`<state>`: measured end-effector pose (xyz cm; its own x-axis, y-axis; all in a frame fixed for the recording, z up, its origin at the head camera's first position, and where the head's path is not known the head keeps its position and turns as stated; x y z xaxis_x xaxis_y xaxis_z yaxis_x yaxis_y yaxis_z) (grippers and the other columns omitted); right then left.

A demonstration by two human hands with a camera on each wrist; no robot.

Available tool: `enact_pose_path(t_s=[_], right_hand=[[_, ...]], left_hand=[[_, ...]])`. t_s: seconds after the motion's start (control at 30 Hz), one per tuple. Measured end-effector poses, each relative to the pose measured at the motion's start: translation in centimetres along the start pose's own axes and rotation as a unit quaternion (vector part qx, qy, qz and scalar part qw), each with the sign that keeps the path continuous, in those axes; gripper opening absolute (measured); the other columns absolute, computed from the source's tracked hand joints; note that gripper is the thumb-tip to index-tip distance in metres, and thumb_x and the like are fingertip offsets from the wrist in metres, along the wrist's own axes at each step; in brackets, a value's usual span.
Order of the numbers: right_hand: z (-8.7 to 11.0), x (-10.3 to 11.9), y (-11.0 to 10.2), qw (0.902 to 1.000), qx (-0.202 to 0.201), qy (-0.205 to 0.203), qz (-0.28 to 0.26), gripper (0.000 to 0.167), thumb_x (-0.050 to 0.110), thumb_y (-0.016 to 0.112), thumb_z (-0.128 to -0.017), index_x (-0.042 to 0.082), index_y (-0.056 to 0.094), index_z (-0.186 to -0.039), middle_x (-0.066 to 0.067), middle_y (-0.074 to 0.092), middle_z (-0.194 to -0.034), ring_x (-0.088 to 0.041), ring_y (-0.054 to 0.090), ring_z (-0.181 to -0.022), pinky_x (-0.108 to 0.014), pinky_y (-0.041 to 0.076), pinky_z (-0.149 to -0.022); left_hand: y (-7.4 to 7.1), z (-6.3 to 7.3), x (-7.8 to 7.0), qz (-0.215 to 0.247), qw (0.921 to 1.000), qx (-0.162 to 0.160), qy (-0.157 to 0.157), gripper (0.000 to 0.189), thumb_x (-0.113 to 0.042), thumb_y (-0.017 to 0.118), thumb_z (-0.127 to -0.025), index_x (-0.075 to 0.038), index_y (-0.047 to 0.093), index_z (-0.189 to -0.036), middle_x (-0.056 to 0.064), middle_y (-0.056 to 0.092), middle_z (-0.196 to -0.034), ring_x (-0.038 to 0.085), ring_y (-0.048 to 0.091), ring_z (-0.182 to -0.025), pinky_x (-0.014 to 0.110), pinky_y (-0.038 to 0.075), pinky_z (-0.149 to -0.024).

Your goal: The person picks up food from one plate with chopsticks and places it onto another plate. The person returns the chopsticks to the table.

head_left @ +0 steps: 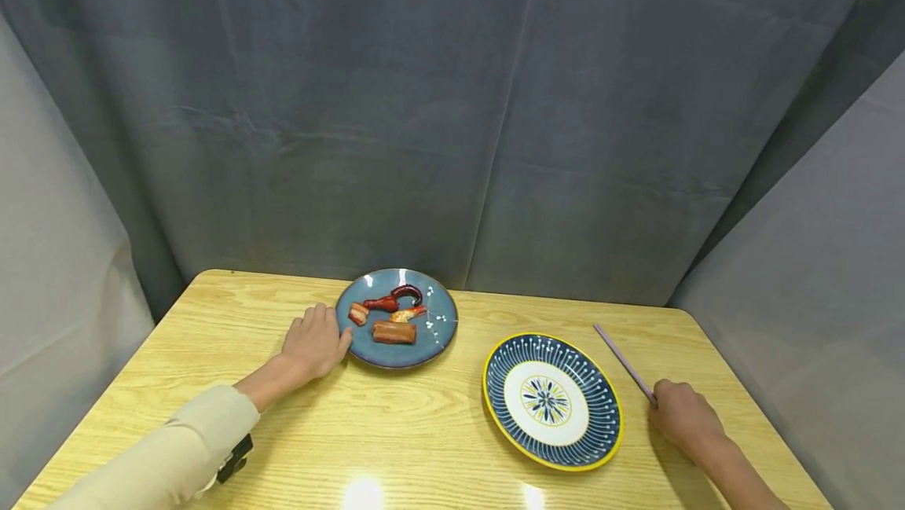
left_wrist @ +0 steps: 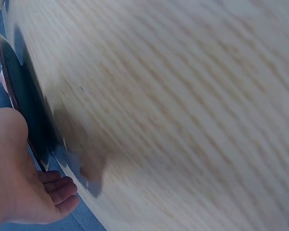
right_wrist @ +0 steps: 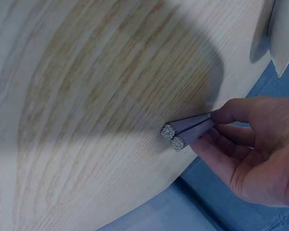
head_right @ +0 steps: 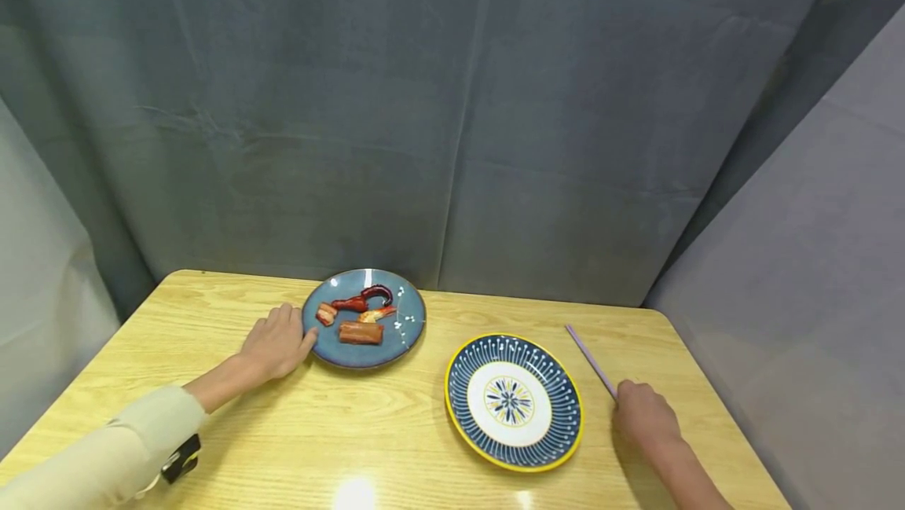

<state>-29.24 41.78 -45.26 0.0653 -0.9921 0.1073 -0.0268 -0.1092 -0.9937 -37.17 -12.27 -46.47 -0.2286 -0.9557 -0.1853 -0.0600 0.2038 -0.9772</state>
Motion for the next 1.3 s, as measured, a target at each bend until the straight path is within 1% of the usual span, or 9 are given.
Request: enact_pose_path(t_s=[0.17,0.33,0.6,0.77,0.9,1.03,1.13,1.23,1.3], right_hand=[[0.1,-0.1,-0.1,1.0000,-0.004,0.004,0.003,0.017,0.001,0.061,-0.088,0.003,0.053,-0.073,-0.012,0.056,-0.067,-0.027,0.055,-0.057,-0.045,0.043,-0.049],[-0.1,-0.1,0.0,1.0000,0.003,0.006,0.004,0.016,0.001,0.060,-0.088,0.003,0.053,-0.074,-0.013,0.057,-0.068,-0.029,0.055,-0.058,-0.047,0.043,-0.050],[-0.3,-0.9,-0.2,0.9989,0.015,0.038,-0.023,0.008,0.002,0.059,-0.081,0.005,0.054,-0.075,-0.008,0.055,-0.068,-0.026,0.051,-0.058,-0.044,0.041,-0.049],[-0.1,-0.9,-0.7,0.9985,0.011,0.042,-0.033,0.009,0.005,0.057,-0.087,0.004,0.053,-0.079,-0.007,0.053,-0.067,-0.026,0.050,-0.057,-0.042,0.041,-0.048],[-0.1,-1.0,-1.5,0.9981,0.006,0.049,-0.037,0.010,0.007,0.054,-0.091,0.001,0.055,-0.083,-0.011,0.056,-0.069,-0.027,0.053,-0.058,-0.044,0.042,-0.048],[-0.3,-0.9,-2.2,0.9975,0.000,0.049,-0.051,0.013,0.006,0.053,-0.092,-0.005,0.060,-0.092,-0.011,0.060,-0.072,-0.025,0.053,-0.058,-0.043,0.042,-0.047],[-0.4,-0.2,-2.7,0.9969,-0.006,0.046,-0.064,0.019,0.006,0.053,-0.093,-0.009,0.061,-0.101,-0.008,0.059,-0.071,-0.022,0.050,-0.056,-0.038,0.040,-0.047],[-0.2,1.0,-3.4,0.9963,-0.023,0.036,-0.075,0.024,0.005,0.053,-0.094,-0.011,0.058,-0.111,-0.014,0.065,-0.079,-0.019,0.050,-0.056,-0.036,0.039,-0.047],[0.0,2.1,-4.0,0.9955,-0.037,0.022,-0.084,0.027,0.005,0.054,-0.094,-0.008,0.053,-0.117,-0.018,0.067,-0.085,-0.019,0.049,-0.054,-0.035,0.038,-0.046]], left_hand=[[0.0,0.0,-0.1,0.002,1.0000,0.000,0.000,0.042,-0.032,0.046,-0.104,0.010,0.051,-0.106,0.014,0.039,-0.090,0.031,0.045,-0.088,0.048,0.042,-0.076],[0.0,0.0,0.0,0.004,1.0000,0.000,-0.001,0.043,-0.033,0.046,-0.103,0.010,0.050,-0.107,0.014,0.039,-0.090,0.031,0.045,-0.088,0.047,0.042,-0.075],[0.2,-0.2,0.0,-0.002,1.0000,0.006,0.000,0.046,-0.033,0.045,-0.104,0.012,0.049,-0.111,0.015,0.039,-0.092,0.031,0.045,-0.090,0.048,0.042,-0.077],[0.3,-0.2,0.1,-0.002,1.0000,0.009,-0.001,0.045,-0.033,0.045,-0.104,0.012,0.050,-0.110,0.015,0.039,-0.092,0.031,0.044,-0.089,0.048,0.042,-0.077],[0.3,-0.2,0.0,-0.006,0.9999,0.009,0.000,0.045,-0.033,0.044,-0.104,0.011,0.049,-0.110,0.015,0.039,-0.091,0.031,0.044,-0.089,0.048,0.042,-0.077],[0.3,-0.1,0.0,-0.006,0.9999,0.008,0.003,0.045,-0.033,0.044,-0.104,0.012,0.049,-0.110,0.015,0.039,-0.091,0.032,0.044,-0.089,0.049,0.043,-0.077],[0.3,-0.1,-0.1,-0.005,0.9999,0.010,0.003,0.045,-0.032,0.044,-0.104,0.012,0.049,-0.109,0.015,0.039,-0.092,0.032,0.044,-0.090,0.049,0.042,-0.078],[0.3,-0.1,-0.1,-0.006,0.9999,0.011,0.004,0.044,-0.032,0.044,-0.104,0.011,0.049,-0.109,0.015,0.038,-0.091,0.032,0.044,-0.090,0.049,0.042,-0.078],[0.3,-0.1,0.0,-0.007,0.9999,0.009,0.003,0.045,-0.032,0.044,-0.104,0.012,0.049,-0.109,0.015,0.039,-0.092,0.032,0.044,-0.090,0.049,0.042,-0.078]])
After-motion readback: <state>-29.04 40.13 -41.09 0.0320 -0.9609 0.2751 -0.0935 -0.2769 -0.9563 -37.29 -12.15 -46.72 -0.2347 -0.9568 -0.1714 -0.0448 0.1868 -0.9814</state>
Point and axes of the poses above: each hand's wrist, its own z-axis away from the middle knuckle, its own y-axis out of the palm, x = y × z, the point moved 9 cm from there along -z, towards the middle knuckle
